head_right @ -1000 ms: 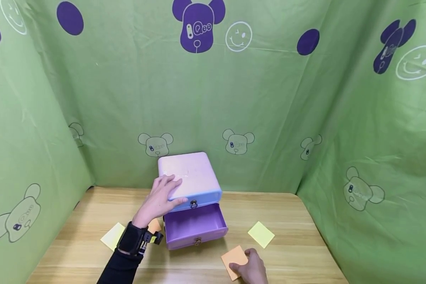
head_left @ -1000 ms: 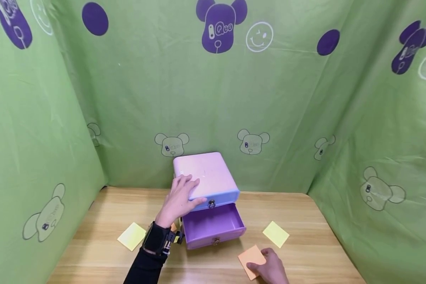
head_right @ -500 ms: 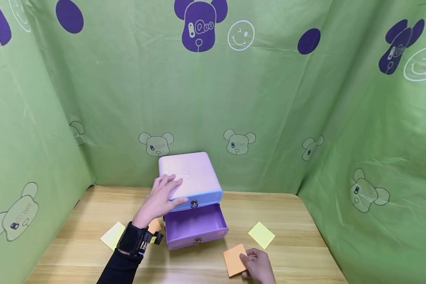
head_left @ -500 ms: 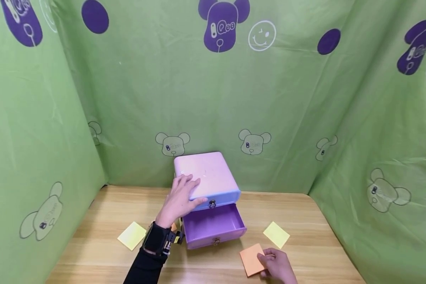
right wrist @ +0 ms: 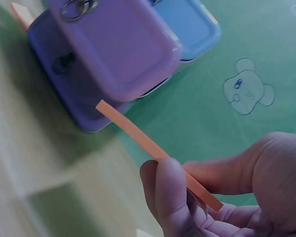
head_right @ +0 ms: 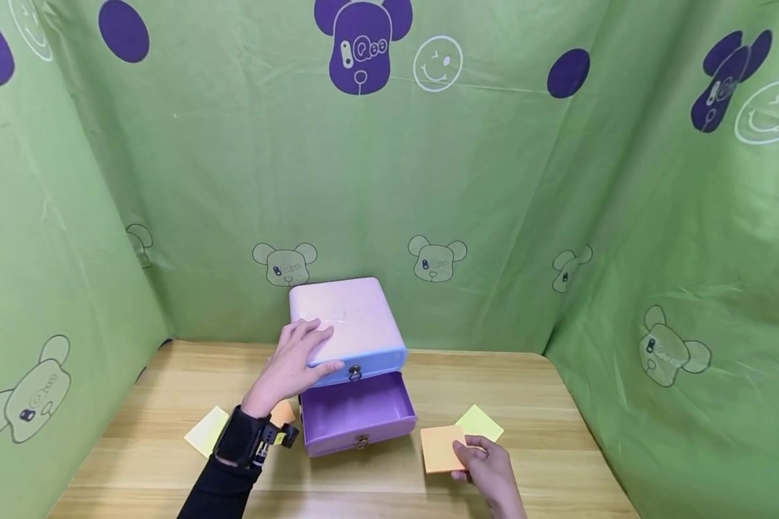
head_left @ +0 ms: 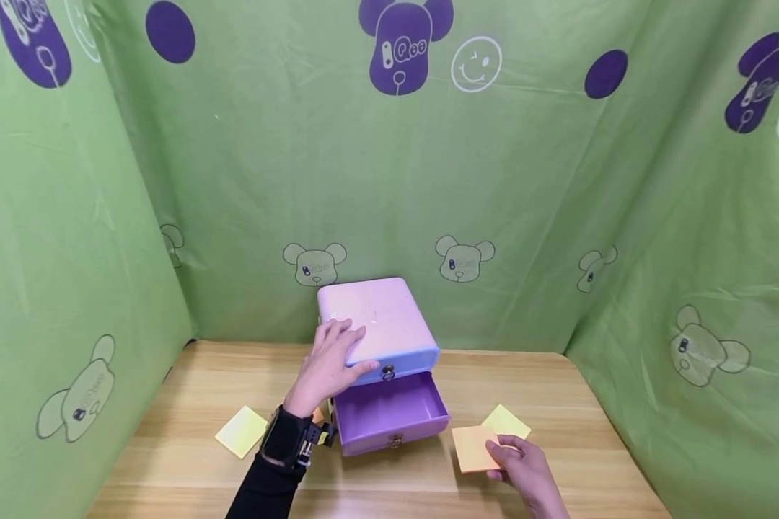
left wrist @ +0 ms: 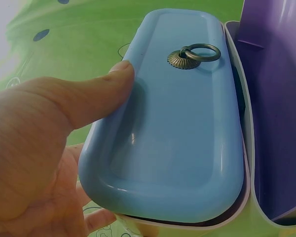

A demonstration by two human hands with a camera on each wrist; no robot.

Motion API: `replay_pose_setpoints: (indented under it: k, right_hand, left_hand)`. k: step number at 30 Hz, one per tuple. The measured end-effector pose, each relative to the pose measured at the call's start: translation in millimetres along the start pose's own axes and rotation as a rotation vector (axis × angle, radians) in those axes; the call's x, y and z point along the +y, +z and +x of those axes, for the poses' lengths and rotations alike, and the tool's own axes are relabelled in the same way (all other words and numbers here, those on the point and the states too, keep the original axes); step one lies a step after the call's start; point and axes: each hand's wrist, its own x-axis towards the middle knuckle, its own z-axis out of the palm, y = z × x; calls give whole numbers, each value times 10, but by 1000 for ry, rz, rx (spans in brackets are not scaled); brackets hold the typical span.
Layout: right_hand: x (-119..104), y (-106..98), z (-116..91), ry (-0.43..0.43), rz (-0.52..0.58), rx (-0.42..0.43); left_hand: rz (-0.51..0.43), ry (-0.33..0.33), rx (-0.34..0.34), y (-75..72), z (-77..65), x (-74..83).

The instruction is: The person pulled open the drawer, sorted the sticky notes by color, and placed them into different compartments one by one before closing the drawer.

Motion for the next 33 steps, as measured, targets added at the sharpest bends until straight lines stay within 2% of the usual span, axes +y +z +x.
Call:
replay_pose_setpoints:
  k: [7, 20, 33]
  right_hand:
    - [-195, -64, -36, -25, 31, -19]
    - [-498, -39, -78, -83, 74, -48]
    - [-858, 153, -99, -151, 91, -89]
  left_hand:
    - [4, -1, -4, 10, -13, 5]
    - [-1, -4, -7, 8, -8, 10]
    - [9, 8, -5, 13, 1, 5]
